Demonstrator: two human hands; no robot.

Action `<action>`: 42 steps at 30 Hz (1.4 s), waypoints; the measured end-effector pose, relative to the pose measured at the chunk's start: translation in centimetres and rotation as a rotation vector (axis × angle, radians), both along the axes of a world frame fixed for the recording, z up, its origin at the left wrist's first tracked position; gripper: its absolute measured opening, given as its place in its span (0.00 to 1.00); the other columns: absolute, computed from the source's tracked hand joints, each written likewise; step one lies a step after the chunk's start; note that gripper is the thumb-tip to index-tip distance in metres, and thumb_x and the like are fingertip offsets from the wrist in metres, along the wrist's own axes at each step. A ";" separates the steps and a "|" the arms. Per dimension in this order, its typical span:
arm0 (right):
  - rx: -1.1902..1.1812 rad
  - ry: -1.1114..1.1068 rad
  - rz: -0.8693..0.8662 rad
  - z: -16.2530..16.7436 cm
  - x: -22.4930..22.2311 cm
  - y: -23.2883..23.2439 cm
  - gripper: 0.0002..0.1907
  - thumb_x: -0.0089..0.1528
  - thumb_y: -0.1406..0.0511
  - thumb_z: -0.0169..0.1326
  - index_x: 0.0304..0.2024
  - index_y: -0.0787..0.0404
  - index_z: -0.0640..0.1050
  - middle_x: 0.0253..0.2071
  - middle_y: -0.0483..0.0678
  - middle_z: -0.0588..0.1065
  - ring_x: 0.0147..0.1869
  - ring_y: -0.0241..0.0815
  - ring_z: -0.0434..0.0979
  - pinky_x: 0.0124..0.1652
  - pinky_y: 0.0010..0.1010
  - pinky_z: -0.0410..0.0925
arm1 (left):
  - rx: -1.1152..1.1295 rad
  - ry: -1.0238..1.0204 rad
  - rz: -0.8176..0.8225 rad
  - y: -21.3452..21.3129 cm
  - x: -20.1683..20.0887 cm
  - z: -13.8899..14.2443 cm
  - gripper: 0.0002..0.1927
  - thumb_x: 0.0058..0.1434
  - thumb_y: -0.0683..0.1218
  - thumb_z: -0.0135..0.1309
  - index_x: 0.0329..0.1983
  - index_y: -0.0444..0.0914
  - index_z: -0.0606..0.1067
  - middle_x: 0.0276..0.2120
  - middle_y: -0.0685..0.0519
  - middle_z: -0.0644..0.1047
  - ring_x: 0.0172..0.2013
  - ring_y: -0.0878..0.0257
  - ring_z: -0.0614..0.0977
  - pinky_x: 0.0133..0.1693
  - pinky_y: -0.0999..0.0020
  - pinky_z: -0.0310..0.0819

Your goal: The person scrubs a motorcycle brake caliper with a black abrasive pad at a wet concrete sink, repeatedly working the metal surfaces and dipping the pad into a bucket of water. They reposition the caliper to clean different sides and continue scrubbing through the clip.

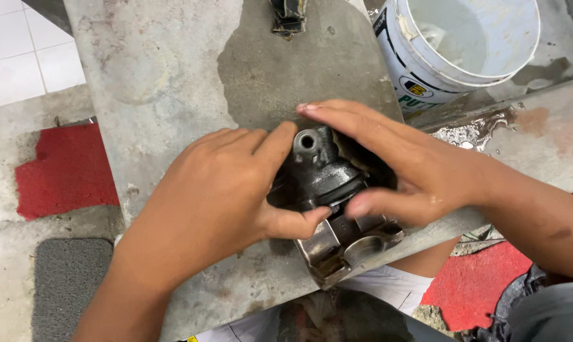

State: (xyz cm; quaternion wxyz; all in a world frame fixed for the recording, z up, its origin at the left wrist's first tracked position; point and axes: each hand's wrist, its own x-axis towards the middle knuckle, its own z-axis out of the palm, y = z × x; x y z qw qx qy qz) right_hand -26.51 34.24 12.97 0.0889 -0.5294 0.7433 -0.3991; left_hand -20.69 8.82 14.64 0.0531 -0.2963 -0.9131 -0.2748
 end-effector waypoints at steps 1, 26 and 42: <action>-0.019 -0.058 0.051 0.0 -0.2 0.0 0.47 0.58 0.60 0.64 0.71 0.71 0.54 0.71 0.65 0.60 0.73 0.61 0.65 0.67 0.43 0.62 | -0.002 0.002 -0.001 0.1 -0.2 0.1 0.45 0.48 0.67 0.68 0.54 0.26 0.74 0.29 0.41 0.77 0.33 0.45 0.80 0.38 0.54 0.75; -0.027 0.143 0.019 -2.2 -2.0 1.8 0.43 0.55 0.57 0.68 0.65 0.73 0.68 0.55 0.62 0.76 0.56 0.53 0.82 0.53 0.36 0.75 | 0.115 0.172 -0.102 0.2 -1.2 -1.6 0.36 0.46 0.58 0.70 0.50 0.30 0.73 0.39 0.47 0.75 0.42 0.53 0.79 0.37 0.62 0.77; -0.007 0.203 0.049 0.0 -1.9 1.0 0.47 0.50 0.59 0.70 0.64 0.74 0.65 0.55 0.64 0.74 0.55 0.57 0.79 0.52 0.39 0.72 | 0.128 0.208 -0.139 0.1 -1.3 -0.6 0.37 0.43 0.55 0.70 0.50 0.28 0.72 0.40 0.43 0.76 0.42 0.49 0.79 0.39 0.58 0.78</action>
